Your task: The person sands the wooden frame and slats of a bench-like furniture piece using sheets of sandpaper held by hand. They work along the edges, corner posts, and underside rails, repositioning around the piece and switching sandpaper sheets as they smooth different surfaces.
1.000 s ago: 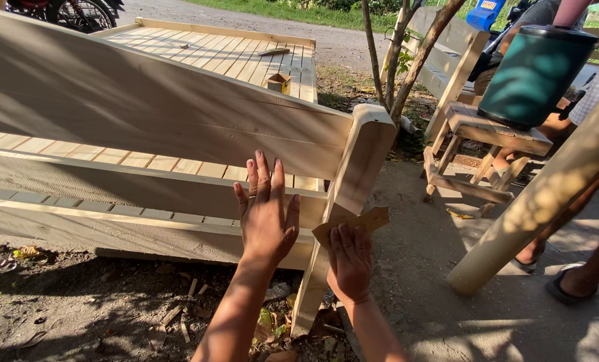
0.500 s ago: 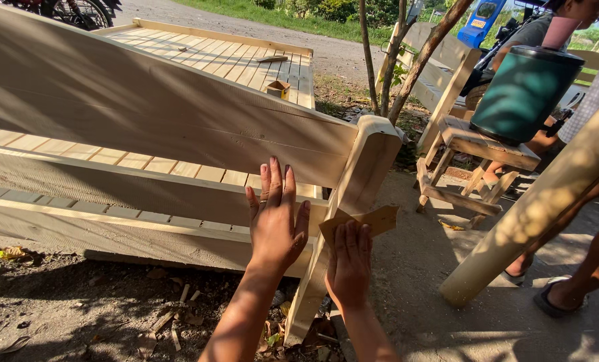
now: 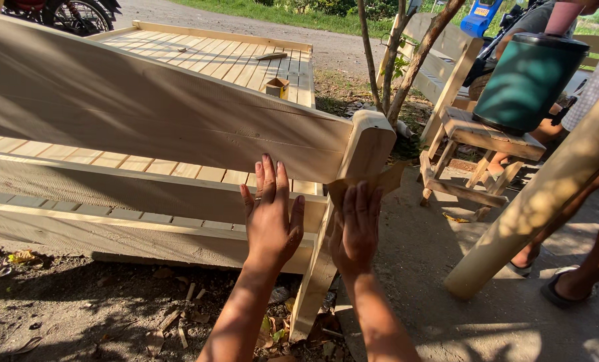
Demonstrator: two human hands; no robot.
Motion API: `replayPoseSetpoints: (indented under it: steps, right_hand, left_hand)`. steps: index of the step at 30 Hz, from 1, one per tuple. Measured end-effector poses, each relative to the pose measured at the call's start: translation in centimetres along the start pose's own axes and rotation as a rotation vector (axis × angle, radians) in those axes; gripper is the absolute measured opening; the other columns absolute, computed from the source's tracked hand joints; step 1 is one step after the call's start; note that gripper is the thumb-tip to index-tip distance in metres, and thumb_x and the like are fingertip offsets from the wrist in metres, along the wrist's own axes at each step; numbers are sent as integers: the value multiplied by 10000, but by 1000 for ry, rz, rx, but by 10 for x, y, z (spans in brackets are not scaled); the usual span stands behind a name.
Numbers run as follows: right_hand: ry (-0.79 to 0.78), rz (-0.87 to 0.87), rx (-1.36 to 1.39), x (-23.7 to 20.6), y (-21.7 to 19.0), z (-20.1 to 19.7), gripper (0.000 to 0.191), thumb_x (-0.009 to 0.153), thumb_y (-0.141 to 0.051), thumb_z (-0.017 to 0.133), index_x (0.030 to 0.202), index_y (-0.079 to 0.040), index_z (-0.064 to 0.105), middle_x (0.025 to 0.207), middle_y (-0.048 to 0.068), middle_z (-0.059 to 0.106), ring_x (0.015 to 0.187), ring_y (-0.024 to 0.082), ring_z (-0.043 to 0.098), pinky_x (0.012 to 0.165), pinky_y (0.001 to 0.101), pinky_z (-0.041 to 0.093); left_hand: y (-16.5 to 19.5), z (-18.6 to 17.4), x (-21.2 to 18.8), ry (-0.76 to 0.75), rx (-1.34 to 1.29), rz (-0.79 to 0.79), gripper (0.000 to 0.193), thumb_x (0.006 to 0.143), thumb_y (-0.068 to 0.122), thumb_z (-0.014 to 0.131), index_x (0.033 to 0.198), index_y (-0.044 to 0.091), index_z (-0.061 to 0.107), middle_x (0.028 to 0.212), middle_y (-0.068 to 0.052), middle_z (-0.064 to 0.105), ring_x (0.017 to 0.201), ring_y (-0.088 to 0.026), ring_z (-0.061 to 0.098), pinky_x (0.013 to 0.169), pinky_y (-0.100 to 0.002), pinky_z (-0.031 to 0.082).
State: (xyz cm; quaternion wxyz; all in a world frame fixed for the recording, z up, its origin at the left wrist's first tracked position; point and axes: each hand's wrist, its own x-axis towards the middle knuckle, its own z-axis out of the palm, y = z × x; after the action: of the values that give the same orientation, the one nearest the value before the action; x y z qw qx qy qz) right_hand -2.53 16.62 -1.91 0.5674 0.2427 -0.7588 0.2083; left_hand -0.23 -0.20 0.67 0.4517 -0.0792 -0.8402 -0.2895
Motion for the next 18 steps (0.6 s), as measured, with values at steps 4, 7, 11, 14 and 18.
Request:
replayPoseSetpoints:
  steps: [4, 7, 11, 14, 18]
  right_hand:
    - [-72, -14, -47, -30, -8, -6, 461, 1015, -116, 526, 1459, 11, 532, 1579, 206, 437, 1485, 497, 350, 1233, 567, 307]
    - [5, 19, -4, 20, 11, 8, 431, 1064, -119, 538, 1482, -16, 550, 1607, 155, 451, 1531, 477, 339, 1268, 520, 348]
    - [125, -1, 80, 78, 34, 23, 466, 1104, -71, 518, 1565, -8, 494, 1683, 159, 379, 1611, 464, 236, 1346, 553, 264]
    - [87, -33, -28, 49, 36, 25, 459, 1114, -93, 547, 1559, 7, 500, 1670, 186, 376, 1587, 484, 224, 1328, 575, 251]
    - [-180, -282, -163, -48, 43, 12, 443, 1010, -242, 635, 1440, -135, 635, 1574, 83, 483, 1494, 427, 356, 1237, 564, 262]
  left_hand:
    - [5, -2, 2, -16, 20, 4, 704, 979, 266, 565, 1566, -37, 320, 1680, -271, 181, 1567, -430, 174, 1216, -656, 90]
    - [5, -3, 2, -37, 7, 1, 705, 974, 258, 574, 1562, -34, 317, 1683, -273, 178, 1571, -427, 163, 1216, -655, 93]
    - [1, 0, 0, -36, -28, 11, 719, 987, 256, 559, 1583, -43, 291, 1687, -274, 177, 1581, -425, 155, 1226, -657, 87]
    - [-3, 1, -1, -31, -31, 16, 691, 1030, 260, 538, 1597, -38, 280, 1700, -270, 177, 1596, -422, 152, 1238, -656, 82]
    - [-6, -1, 2, -23, 3, 6, 704, 1008, 279, 536, 1585, -31, 278, 1684, -282, 174, 1575, -427, 144, 1219, -656, 84]
